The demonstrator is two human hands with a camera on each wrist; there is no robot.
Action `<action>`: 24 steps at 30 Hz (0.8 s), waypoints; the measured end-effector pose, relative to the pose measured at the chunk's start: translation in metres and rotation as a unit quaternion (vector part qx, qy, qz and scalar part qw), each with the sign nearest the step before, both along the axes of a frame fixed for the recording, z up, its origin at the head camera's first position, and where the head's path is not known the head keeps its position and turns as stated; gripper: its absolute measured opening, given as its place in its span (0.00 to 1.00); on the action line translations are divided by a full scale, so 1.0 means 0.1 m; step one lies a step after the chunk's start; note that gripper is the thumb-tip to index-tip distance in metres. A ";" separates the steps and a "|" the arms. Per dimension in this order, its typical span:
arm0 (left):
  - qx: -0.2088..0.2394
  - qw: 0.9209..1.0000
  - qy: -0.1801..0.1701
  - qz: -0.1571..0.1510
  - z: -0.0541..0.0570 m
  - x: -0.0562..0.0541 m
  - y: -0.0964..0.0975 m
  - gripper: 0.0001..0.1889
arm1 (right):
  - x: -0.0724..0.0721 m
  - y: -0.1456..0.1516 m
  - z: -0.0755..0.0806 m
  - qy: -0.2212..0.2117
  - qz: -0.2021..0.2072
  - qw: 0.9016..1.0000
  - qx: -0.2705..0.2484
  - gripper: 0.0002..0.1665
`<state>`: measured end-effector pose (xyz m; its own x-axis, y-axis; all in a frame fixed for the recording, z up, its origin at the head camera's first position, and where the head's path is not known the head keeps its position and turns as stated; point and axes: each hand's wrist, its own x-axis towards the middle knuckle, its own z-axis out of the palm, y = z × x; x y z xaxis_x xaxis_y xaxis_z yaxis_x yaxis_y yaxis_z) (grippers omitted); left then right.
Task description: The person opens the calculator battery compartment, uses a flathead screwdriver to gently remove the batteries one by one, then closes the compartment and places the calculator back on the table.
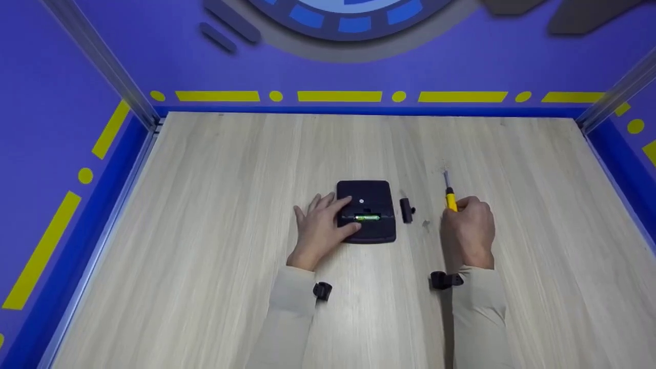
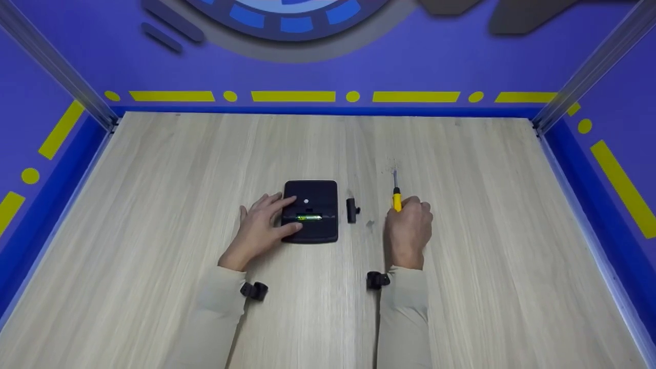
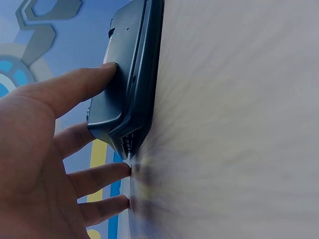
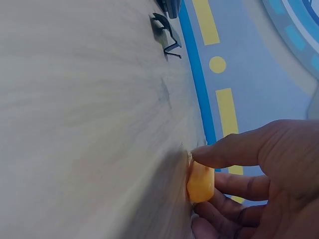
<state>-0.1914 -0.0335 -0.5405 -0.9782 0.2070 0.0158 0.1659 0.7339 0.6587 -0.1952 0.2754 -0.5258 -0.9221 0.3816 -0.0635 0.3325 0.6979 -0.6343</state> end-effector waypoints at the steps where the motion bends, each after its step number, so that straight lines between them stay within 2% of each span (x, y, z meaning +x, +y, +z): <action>1: 0.000 1.000 0.001 0.000 0.00 0.00 0.00 0.35 | 0.00 0.00 0.00 -0.001 -0.001 1.000 -0.002 0.23; 13: 0.011 1.000 0.003 -0.002 -0.03 0.00 -0.01 0.34 | 0.00 0.04 -0.01 -0.018 -0.013 0.999 -0.027 0.16; 18: 0.005 1.000 -0.002 0.000 -0.01 0.00 -0.01 0.34 | -0.01 0.03 0.04 -0.024 -0.021 0.998 -0.049 0.20; 21: 0.002 1.000 -0.001 -0.001 -0.01 0.00 -0.01 0.34 | -0.01 0.01 0.07 -0.016 -0.029 0.998 -0.052 0.24; 24: 0.004 1.000 0.001 -0.004 0.00 0.00 0.00 0.34 | 0.00 0.00 0.11 0.000 -0.042 0.997 -0.063 0.24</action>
<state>-0.1910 -0.0335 -0.5402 -0.9765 0.2145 0.0192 0.1727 0.7267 0.6650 -0.1949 0.2754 -0.5149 -0.8873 0.4463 -0.1163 0.3868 0.5828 -0.7147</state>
